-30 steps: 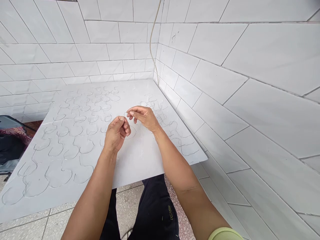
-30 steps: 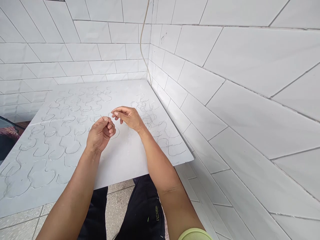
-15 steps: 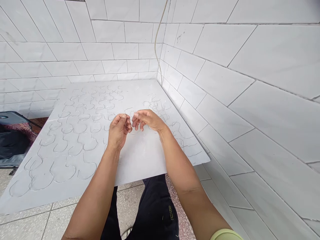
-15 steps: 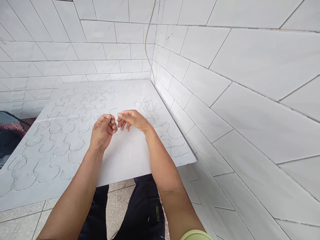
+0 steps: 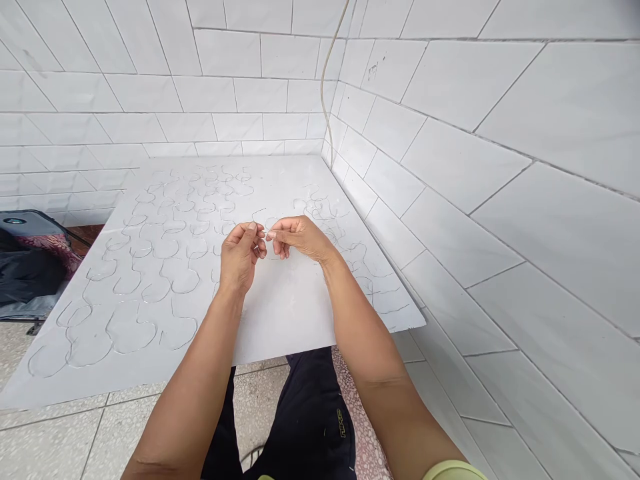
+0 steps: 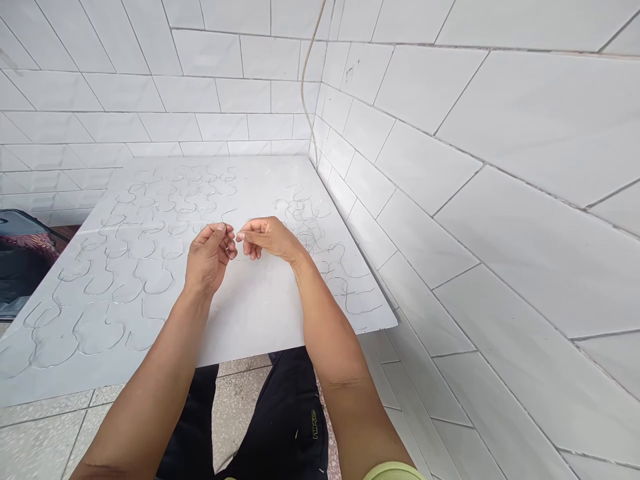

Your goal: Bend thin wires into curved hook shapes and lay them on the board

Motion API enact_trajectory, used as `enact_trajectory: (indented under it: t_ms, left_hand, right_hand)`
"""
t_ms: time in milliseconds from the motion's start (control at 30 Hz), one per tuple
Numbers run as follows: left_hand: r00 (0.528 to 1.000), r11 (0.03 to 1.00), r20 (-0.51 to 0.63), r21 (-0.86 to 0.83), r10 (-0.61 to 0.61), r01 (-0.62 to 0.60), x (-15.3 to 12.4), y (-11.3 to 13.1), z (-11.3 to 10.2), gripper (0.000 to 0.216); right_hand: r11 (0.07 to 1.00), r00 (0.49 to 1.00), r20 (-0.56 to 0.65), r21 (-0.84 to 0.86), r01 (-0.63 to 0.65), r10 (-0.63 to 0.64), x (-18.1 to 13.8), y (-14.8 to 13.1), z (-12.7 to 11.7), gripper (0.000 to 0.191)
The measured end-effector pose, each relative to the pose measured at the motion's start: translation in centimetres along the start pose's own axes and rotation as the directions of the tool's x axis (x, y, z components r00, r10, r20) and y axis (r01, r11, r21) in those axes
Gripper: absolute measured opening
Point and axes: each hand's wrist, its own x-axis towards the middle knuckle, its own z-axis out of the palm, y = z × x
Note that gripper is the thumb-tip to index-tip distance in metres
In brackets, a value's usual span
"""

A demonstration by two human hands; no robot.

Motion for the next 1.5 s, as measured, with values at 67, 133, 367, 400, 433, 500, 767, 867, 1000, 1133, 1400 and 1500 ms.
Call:
enact_trajectory:
  t_ms: [67,133,367,400,433,500,767,867,1000,1133,1400,1500]
  left_hand:
    - [1.0,1.0,-0.006,0.006,-0.013,0.013,-0.1,0.1,0.0,0.018]
    - [0.999,0.999,-0.01,0.012,-0.032,0.032,-0.1,0.1,0.0,0.021]
    - [0.997,0.998,-0.071,0.065,-0.011,0.015,-0.1,-0.2,-0.1,0.017]
    - [0.996,0.997,-0.088,0.073,0.001,0.005,0.0,-0.2,-0.1,0.016]
    - [0.994,0.997,-0.106,0.078,0.011,-0.003,0.1,-0.3,-0.2,0.015]
    - [0.989,0.997,-0.146,0.072,0.023,-0.013,0.2,-0.3,-0.3,0.013]
    - [0.983,1.0,-0.181,0.006,-0.004,0.005,0.3,-0.4,-0.5,0.016]
    - [0.987,1.0,-0.163,0.001,0.01,-0.01,0.3,-0.4,-0.5,0.018]
    - [0.985,0.999,-0.167,-0.001,0.043,-0.043,0.3,-0.4,-0.4,0.02]
    - [0.984,0.997,-0.158,-0.003,0.08,-0.081,0.2,-0.2,-0.3,0.021]
    - [0.99,0.998,-0.129,0.0,0.059,-0.059,0.0,0.1,-0.2,0.025]
    - [0.993,1.0,-0.121,-0.004,0.006,-0.006,0.0,0.3,-0.2,0.037]
  right_hand:
    - [1.0,0.999,-0.036,-0.004,0.022,-0.022,0.0,0.1,0.1,0.035]
    - [0.999,0.996,-0.078,-0.026,0.043,-0.045,0.1,0.3,0.2,0.034]
    - [0.991,0.992,-0.108,-0.124,0.058,-0.072,0.4,0.7,0.7,0.032]
    - [0.99,0.993,-0.099,-0.13,0.05,-0.063,0.4,0.7,0.8,0.031]
    - [0.99,0.995,-0.09,-0.136,0.037,-0.05,0.4,0.7,0.8,0.03]
    - [0.989,0.997,-0.074,-0.147,0.001,-0.012,0.3,0.6,0.6,0.028]
    - [0.992,0.99,-0.11,-0.083,-0.097,0.088,0.7,1.0,0.4,0.023]
    - [0.998,0.97,-0.237,-0.006,-0.062,0.059,1.4,1.4,1.0,0.02]
    - [0.999,0.938,-0.345,0.004,-0.042,0.041,2.0,1.9,2.4,0.02]
    - [0.998,0.939,-0.344,-0.064,-0.015,-0.008,2.0,2.2,3.4,0.018]
    - [0.966,0.934,-0.338,-0.258,0.028,-0.117,1.9,2.6,3.5,0.017]
    - [0.952,0.921,-0.367,-0.305,0.014,-0.131,2.0,2.8,3.5,0.019]
